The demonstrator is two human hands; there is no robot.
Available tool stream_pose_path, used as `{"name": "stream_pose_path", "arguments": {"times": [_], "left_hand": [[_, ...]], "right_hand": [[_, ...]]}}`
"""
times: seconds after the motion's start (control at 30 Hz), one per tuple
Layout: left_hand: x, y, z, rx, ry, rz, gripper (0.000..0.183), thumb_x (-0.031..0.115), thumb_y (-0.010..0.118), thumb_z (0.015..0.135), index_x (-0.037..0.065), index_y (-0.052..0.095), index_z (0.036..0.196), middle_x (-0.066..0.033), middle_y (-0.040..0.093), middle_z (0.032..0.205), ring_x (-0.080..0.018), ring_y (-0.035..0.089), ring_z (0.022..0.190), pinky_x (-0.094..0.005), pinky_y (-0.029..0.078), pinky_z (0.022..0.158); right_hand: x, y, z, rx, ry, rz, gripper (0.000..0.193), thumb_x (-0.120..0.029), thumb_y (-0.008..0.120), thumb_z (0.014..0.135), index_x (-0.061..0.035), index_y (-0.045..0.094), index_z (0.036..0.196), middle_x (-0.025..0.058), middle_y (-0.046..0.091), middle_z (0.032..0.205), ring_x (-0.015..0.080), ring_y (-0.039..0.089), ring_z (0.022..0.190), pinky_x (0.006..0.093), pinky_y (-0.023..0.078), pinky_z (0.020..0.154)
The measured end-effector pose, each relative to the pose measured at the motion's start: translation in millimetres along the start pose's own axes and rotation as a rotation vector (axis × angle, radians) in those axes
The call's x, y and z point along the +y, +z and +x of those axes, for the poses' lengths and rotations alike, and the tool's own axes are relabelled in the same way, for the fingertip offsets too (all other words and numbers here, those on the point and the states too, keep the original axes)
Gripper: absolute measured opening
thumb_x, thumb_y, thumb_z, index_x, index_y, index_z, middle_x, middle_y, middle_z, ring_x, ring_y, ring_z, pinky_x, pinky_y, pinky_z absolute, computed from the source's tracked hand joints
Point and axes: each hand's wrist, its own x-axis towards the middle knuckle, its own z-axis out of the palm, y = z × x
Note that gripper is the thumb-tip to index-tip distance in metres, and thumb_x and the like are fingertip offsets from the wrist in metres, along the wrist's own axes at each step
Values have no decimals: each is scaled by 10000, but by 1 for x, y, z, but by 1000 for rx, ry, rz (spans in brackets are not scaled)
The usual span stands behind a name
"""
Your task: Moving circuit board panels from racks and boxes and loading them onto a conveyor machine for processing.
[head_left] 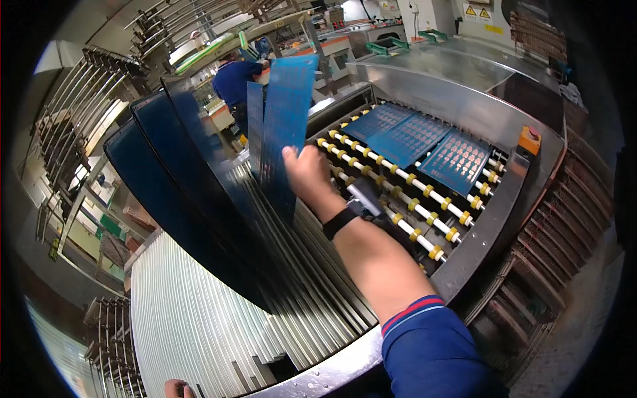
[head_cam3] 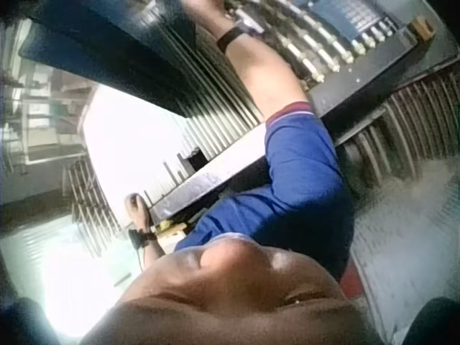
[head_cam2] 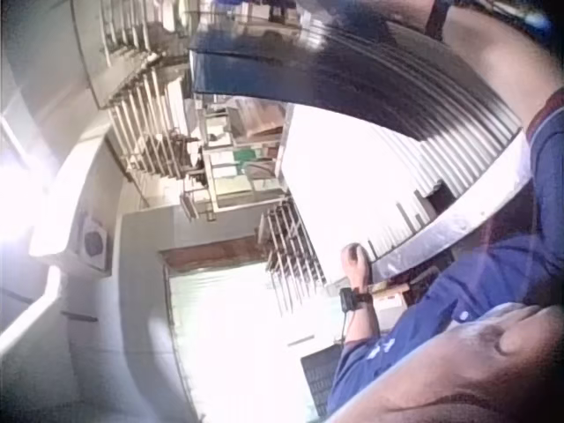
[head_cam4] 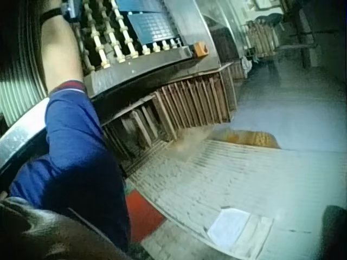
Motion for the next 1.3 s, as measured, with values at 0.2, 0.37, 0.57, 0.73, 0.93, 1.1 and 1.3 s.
{"name": "stream_pose_path", "arguments": {"times": [0.2, 0.37, 0.57, 0.73, 0.93, 1.1, 1.3], "left_hand": [[-3, 5, 7, 3, 20, 57, 194, 122, 611, 938, 1, 620, 1089, -151, 590, 1073, -273, 582, 982, -390, 495, 882], [-1, 3, 6, 6, 18, 62, 200, 107, 614, 927, -7, 613, 1092, -158, 591, 1075, -282, 585, 984, -394, 494, 887], [1, 3, 7, -26, -10, 59, 210, 120, 613, 938, -6, 605, 1106, -158, 581, 1097, -298, 576, 1017, -408, 480, 923], [0, 1, 8, -63, -14, 57, 210, 121, 608, 949, 1, 599, 1121, -156, 565, 1123, -289, 568, 1026, -397, 478, 929], [-8, 5, 5, -37, -10, 15, 196, 85, 593, 946, 19, 598, 1131, -140, 569, 1116, -273, 570, 1022, -386, 488, 914], [-7, 5, 6, -65, 18, 93, 220, 75, 582, 950, 29, 581, 1165, -145, 564, 1140, -275, 574, 1029, -386, 493, 911], [0, 4, 9, -88, -21, 133, 231, 75, 575, 952, 27, 575, 1178, -155, 554, 1165, -284, 568, 1055, -397, 488, 929]], "right_hand": [[22, 16, 43, -18, -55, 239, 392, -351, 654, 908, 20, 698, 790, 234, 672, 674, 364, 708, 668, 447, 527, 644], [4, 34, 53, -32, 7, 208, 424, -385, 648, 896, 25, 704, 802, 314, 670, 841, 491, 668, 874, 537, 524, 785], [5, 46, 55, -30, -21, 108, 407, -364, 619, 918, 23, 721, 842, 302, 676, 847, 478, 672, 866, 529, 530, 792], [23, 44, 49, -40, 9, 68, 420, -389, 619, 922, 20, 708, 888, 299, 675, 847, 464, 674, 862, 504, 518, 765], [36, 57, 45, -137, -53, 161, 413, -399, 607, 924, -1, 715, 896, 295, 671, 837, 458, 676, 864, 502, 515, 763], [23, 85, 64, -302, 78, 95, 432, -391, 580, 931, 19, 704, 988, 239, 720, 993, 379, 697, 957, 472, 524, 854], [33, 132, 77, 128, -140, 214, 391, -257, 586, 907, 9, 571, 1194, 257, 550, 1235, 416, 511, 1222, 505, 464, 968]]}}
